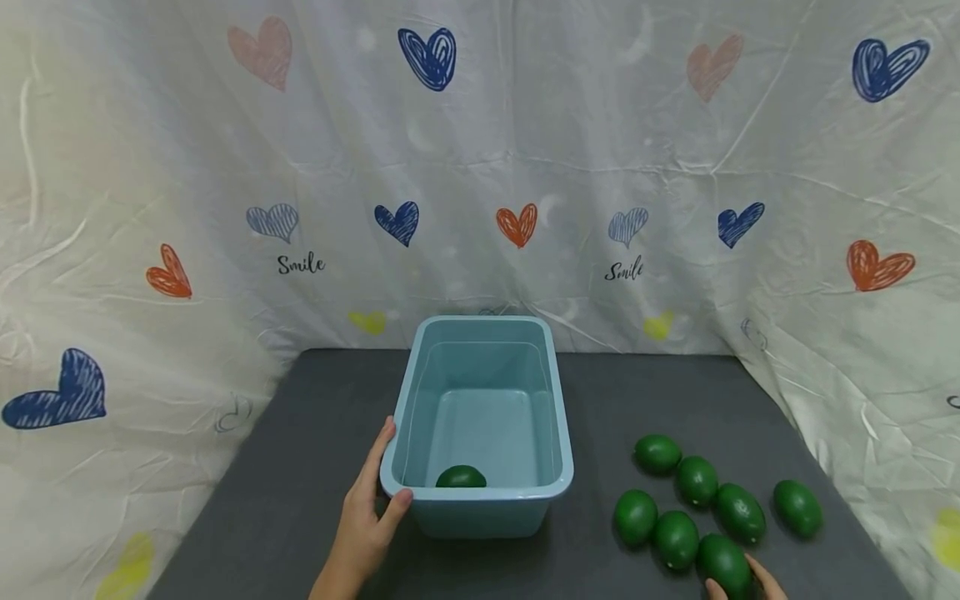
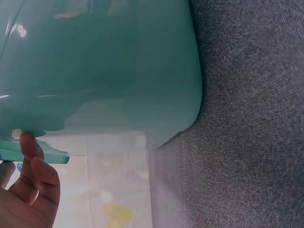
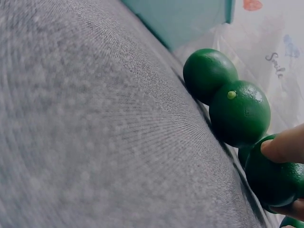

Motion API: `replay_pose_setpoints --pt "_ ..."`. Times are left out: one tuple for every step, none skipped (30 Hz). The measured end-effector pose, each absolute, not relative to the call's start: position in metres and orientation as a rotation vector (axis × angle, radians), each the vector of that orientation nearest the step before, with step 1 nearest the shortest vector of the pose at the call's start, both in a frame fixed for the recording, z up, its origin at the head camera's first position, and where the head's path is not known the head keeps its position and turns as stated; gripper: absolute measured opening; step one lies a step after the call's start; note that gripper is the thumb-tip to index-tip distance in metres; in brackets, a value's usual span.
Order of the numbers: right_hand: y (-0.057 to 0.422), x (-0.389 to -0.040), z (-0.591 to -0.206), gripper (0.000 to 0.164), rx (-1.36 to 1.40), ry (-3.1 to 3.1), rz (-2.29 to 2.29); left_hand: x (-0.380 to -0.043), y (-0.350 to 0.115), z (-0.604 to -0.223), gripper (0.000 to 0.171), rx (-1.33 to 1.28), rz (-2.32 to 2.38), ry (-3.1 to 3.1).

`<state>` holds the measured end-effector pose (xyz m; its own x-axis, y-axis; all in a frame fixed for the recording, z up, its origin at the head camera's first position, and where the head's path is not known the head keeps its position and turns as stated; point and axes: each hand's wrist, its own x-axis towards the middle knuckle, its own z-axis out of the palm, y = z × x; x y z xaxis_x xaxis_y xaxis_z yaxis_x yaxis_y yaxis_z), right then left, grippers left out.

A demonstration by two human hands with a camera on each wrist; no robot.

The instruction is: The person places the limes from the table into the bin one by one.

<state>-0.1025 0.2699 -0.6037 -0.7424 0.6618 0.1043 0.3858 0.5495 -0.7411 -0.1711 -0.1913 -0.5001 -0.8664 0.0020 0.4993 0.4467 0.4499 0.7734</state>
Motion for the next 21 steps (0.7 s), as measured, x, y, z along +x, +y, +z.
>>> replay_pose_setpoints --pt "0.269 -0.103 -0.603 0.07 -0.857 -2.409 1.016 -0.171 -0.191 -0.5 0.083 -0.376 -1.401 -2.274" --pt "0.268 -0.103 -0.603 0.069 -0.857 -2.401 1.012 -0.171 -0.191 -0.499 0.083 -0.377 -1.401 -2.271" --pt "0.268 -0.104 -0.603 0.069 -0.855 -2.39 1.01 -0.171 -0.191 -0.499 0.083 -0.378 -1.399 -2.27" --pt "0.267 -0.104 -0.603 0.069 -0.85 -2.381 1.009 -0.171 -0.191 -0.499 0.084 -0.38 -1.399 -2.268" --pt "0.267 -0.104 -0.603 0.07 -0.847 -2.376 1.006 -0.171 -0.192 -0.499 0.084 -0.382 -1.401 -2.267" --pt "0.266 -0.103 -0.603 0.07 -0.85 -2.372 1.0 -0.171 -0.192 -0.499 0.084 -0.384 -1.4 -2.267" --pt "0.265 -0.103 -0.602 0.07 -0.847 -2.367 1.0 -0.171 -0.192 -0.499 0.084 -0.385 -1.4 -2.267" --pt "0.265 -0.103 -0.602 0.07 -0.844 -2.362 0.998 -0.171 -0.192 -0.499 0.084 -0.387 -1.4 -2.268" --pt "0.264 -0.103 -0.601 0.069 -0.841 -2.356 0.997 -0.171 -0.192 -0.499 0.084 -0.387 -1.399 -2.269" --pt "0.263 -0.103 -0.6 0.069 -0.839 -2.35 0.992 -0.171 -0.192 -0.499 0.084 -0.388 -1.4 -2.268" --pt "0.262 -0.103 -0.598 0.069 -0.835 -2.339 0.988 -0.171 -0.192 -0.499 0.084 -0.388 -1.399 -2.268" --pt "0.261 -0.103 -0.597 0.069 -0.829 -2.327 0.98 -0.171 -0.192 -0.499 0.084 -0.389 -1.396 -2.268" --pt "0.261 -0.103 -0.596 0.068 -0.821 -2.318 0.959 -0.171 -0.192 -0.5 0.084 -0.39 -1.395 -2.266" --pt "0.26 -0.103 -0.594 0.067 -0.812 -2.308 0.932 -0.171 -0.192 -0.5 0.084 -0.389 -1.392 -2.266" --pt "0.259 -0.103 -0.593 0.066 -0.797 -2.294 0.902 -0.171 -0.192 -0.5 0.084 -0.389 -1.39 -2.266" --pt "0.258 -0.103 -0.591 0.065 -0.779 -2.281 0.873 -0.171 -0.192 -0.499 0.084 -0.389 -1.391 -2.265" --pt "0.258 -0.104 -0.589 0.063 -0.758 -2.27 0.842 -0.171 -0.192 -0.499 0.084 -0.386 -1.39 -2.266" --pt "0.257 -0.104 -0.587 0.062 -0.743 -2.263 0.808 -0.171 -0.192 -0.499 0.084 -0.385 -1.391 -2.267" --pt "0.257 -0.105 -0.586 0.06 -0.723 -2.248 0.787 -0.171 -0.192 -0.499 0.084 -0.383 -1.394 -2.269" --pt "0.256 -0.106 -0.584 0.059 -0.698 -2.231 0.781 -0.171 -0.192 -0.499 0.083 -0.381 -1.396 -2.271" --pt "0.256 -0.106 -0.582 0.058 -0.674 -2.214 0.779 -0.171 -0.192 -0.499 0.083 -0.382 -1.399 -2.271"
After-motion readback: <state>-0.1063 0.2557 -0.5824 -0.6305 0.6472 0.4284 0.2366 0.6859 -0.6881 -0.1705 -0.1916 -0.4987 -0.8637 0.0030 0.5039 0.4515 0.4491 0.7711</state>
